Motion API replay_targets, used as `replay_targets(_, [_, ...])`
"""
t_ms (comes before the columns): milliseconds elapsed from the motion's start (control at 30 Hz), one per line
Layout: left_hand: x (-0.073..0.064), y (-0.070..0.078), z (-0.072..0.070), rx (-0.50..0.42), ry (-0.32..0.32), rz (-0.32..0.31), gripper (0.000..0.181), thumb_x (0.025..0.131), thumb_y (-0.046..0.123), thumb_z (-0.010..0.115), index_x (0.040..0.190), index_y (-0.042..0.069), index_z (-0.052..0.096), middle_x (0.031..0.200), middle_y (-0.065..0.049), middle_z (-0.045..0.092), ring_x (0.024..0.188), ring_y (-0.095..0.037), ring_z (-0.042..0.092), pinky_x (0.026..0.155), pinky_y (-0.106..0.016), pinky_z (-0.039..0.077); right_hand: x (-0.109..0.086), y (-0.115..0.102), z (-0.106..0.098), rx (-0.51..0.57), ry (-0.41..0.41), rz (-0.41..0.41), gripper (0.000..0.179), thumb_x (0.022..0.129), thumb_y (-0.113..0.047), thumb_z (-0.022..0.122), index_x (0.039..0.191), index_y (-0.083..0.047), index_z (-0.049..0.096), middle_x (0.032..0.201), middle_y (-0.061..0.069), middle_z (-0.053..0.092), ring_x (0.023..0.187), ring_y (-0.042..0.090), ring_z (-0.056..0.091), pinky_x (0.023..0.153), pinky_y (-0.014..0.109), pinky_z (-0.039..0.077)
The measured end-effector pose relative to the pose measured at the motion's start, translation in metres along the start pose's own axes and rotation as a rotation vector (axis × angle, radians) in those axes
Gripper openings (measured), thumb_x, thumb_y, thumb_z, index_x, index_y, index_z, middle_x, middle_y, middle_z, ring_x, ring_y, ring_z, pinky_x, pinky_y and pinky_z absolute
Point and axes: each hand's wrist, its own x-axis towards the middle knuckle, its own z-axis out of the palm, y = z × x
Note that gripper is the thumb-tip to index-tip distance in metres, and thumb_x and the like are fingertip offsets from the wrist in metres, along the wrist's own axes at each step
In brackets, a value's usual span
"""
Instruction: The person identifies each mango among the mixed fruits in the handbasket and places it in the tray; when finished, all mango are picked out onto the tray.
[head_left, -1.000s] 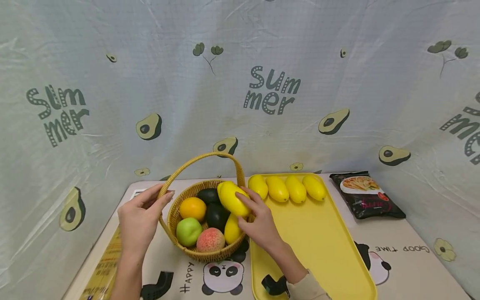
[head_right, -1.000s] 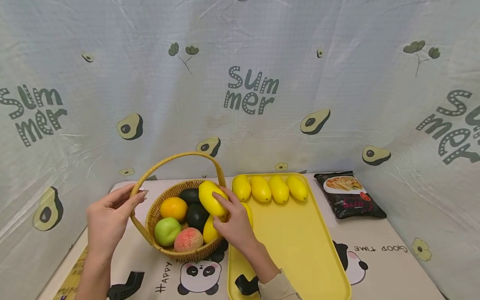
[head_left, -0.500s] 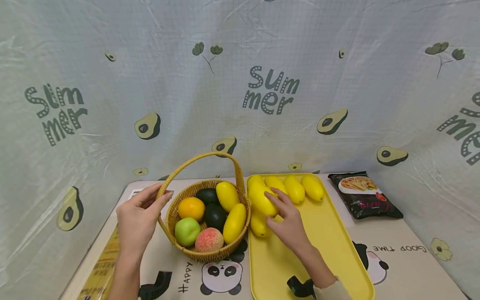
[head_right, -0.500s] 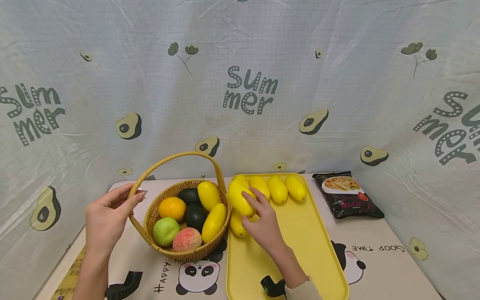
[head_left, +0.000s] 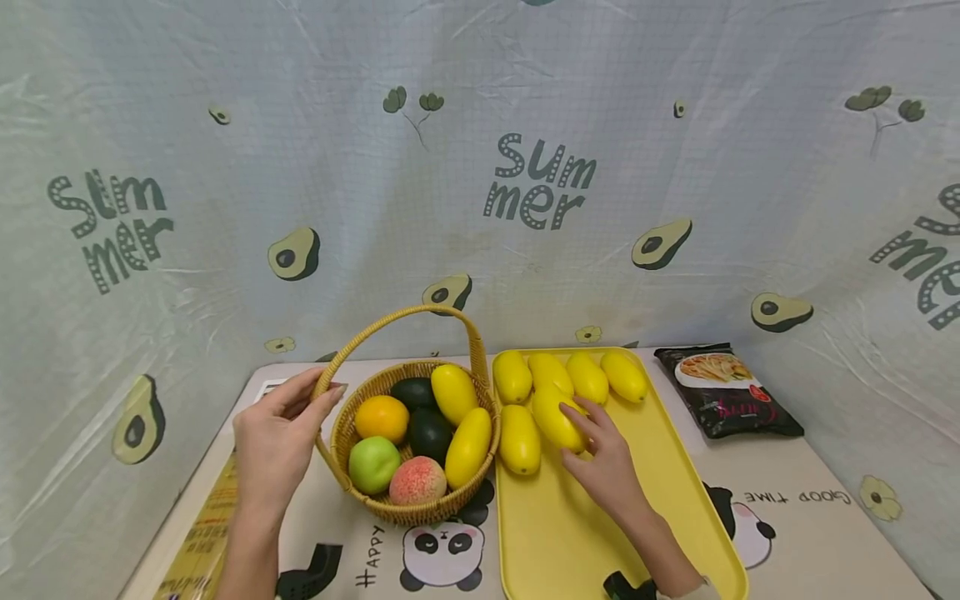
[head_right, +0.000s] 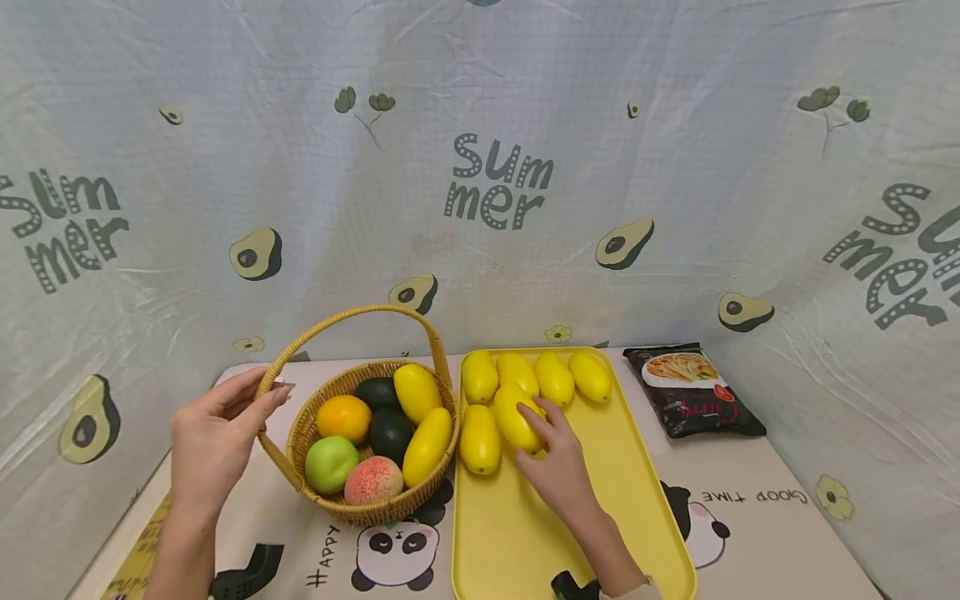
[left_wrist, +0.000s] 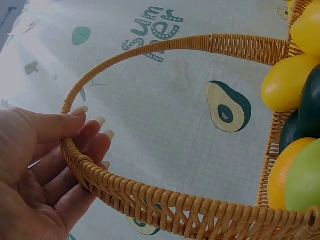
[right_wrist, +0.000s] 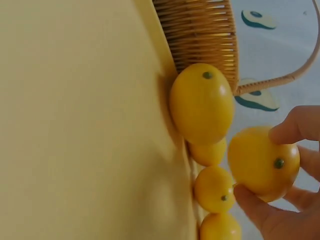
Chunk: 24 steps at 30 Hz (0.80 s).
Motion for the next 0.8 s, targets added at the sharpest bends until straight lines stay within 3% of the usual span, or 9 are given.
replay_targets(300, [0.000,-0.001,-0.001,0.026,-0.011,0.061,0.029,0.088,0.021,0.077,0.116,0.020,0.075,0.098,-0.004,0.078,0.084,0.009,0.067,0.072,-0.008,0.053,-0.007,0.012,0.004,-0.089,-0.084,0.163,0.058,0.078,-0.001,0.073,0.133,-0.014,0.064,0.145,0.015,0.050,0.130,0.036,0.053,0.089,0.038,0.053])
replay_targets(667, [0.000,-0.002,-0.003,0.025,-0.024,0.043,0.029,0.088,0.022,0.077,0.116,0.020,0.075,0.099,-0.005,0.078,0.085,0.010,0.066,0.073,-0.007,0.053,-0.005,0.011,0.006,-0.127,-0.156,0.182,0.061,0.078,-0.010,0.082,0.135,-0.012,0.059,0.137,0.015,0.053,0.122,0.033,0.057,0.083,0.034,0.059])
replay_targets(800, [0.001,-0.001,-0.003,0.022,-0.030,0.046,0.029,0.088,0.022,0.077,0.117,0.020,0.074,0.099,-0.005,0.078,0.085,0.010,0.067,0.073,-0.008,0.053,-0.004,0.008,0.002,-0.168,-0.174,0.187,0.062,0.079,-0.013,0.082,0.136,-0.012,0.058,0.138,0.015,0.054,0.123,0.034,0.057,0.089,0.040,0.057])
